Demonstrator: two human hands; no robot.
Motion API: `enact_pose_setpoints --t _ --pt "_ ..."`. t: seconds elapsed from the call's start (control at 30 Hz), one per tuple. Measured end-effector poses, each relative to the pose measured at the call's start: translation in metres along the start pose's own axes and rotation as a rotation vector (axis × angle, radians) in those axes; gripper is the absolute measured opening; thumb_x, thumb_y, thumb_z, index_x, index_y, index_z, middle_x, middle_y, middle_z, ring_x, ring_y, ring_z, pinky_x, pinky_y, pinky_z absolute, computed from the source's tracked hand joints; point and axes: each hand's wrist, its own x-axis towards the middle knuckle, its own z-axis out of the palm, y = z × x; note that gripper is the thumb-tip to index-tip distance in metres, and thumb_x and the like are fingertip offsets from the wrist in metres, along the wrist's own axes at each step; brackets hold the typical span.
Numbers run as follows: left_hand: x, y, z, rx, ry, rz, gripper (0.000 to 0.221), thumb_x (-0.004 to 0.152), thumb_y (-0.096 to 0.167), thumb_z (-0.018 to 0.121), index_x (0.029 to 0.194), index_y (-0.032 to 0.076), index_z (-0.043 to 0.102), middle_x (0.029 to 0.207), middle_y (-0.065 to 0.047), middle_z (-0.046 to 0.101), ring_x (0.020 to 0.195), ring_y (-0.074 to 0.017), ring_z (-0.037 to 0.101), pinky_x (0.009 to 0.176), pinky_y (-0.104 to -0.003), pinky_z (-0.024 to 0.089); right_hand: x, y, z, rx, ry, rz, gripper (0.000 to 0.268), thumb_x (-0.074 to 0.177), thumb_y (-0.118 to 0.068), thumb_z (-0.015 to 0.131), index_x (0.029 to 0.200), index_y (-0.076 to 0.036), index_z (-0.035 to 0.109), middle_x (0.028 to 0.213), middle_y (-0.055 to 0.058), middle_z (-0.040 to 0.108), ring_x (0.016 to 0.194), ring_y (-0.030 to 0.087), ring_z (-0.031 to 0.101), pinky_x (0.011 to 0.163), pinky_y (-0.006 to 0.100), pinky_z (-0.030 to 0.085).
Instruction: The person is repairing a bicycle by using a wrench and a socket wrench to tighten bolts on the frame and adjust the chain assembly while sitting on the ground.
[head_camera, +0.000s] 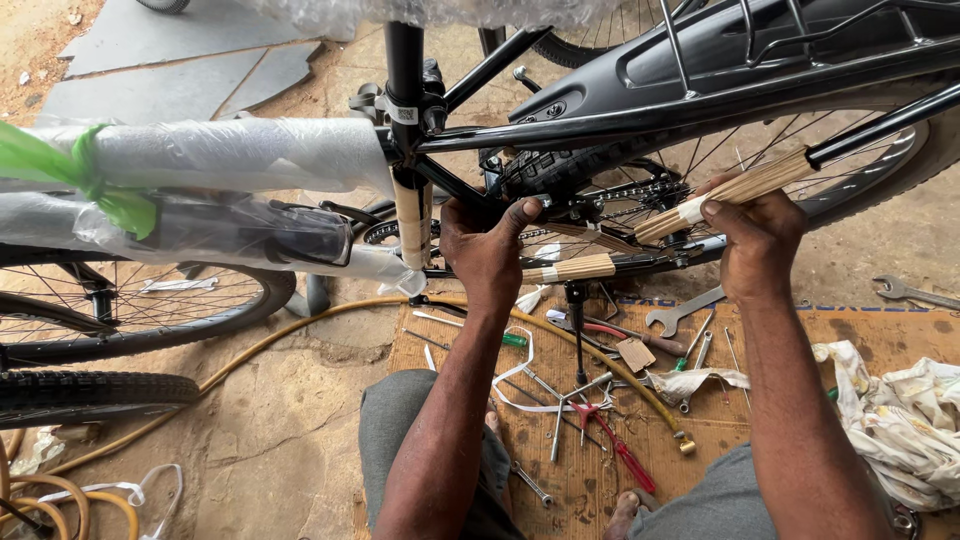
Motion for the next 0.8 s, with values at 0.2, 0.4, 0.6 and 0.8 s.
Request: enact_pose_setpoints --t 0.2,0.4,0.6,0.8 --pt "-0.008 0.007 -0.004 -0.076 -0.064 0.012 0.073 0.073 0.044 0.093 0.118 -0.001 0.056 0.099 -0.009 0.065 0.093 -0.0183 0.068 0.083 -0.031 0.061 -0.002 0.000 0.005 -0.011 0.008 0.002 0.022 0.086 -0.001 0.068 0.108 -0.002 0.070 0.099 0.012 0.072 0.093 0.018 0.070 0.090 0.035 0.061" --pt "-0.018 0.008 -0.016 -0.141 -0.279 0.057 0.102 0.067 0.048 0.094 0.141 0.001 0.041 0.122 -0.011 0.065 0.114 -0.0230 0.070 0.097 -0.036 0.062 -0.020 -0.017 0.007 0.009 -0.027 0.088 0.026 0.088 -0.005 0.067 0.114 -0.001 0.069 0.104 0.010 0.073 0.094 0.018 0.072 0.084 0.033 0.063" --pt "-0.005 -0.044 -0.022 -0.310 -0.362 0.229 0.084 0.093 0.029 0.091 0.154 0.002 0.040 0.141 -0.016 0.065 0.126 -0.0251 0.064 0.113 -0.040 0.052 -0.053 0.047 -0.030 -0.304 -0.131 0.295 0.033 0.096 -0.010 0.068 0.128 -0.005 0.068 0.116 0.009 0.073 0.100 0.017 0.072 0.084 0.031 0.061" --pt "-0.023 -0.082 -0.016 -0.436 -0.020 -0.195 0.050 0.107 0.046 0.052 0.122 -0.001 0.064 0.104 -0.019 0.075 0.094 -0.0288 0.073 0.076 -0.048 0.067 -0.169 0.173 -0.041 -1.327 -0.899 0.467 0.031 0.103 -0.024 0.066 0.133 -0.019 0.068 0.131 0.013 0.067 0.117 0.030 0.061 0.103 0.048 0.048"
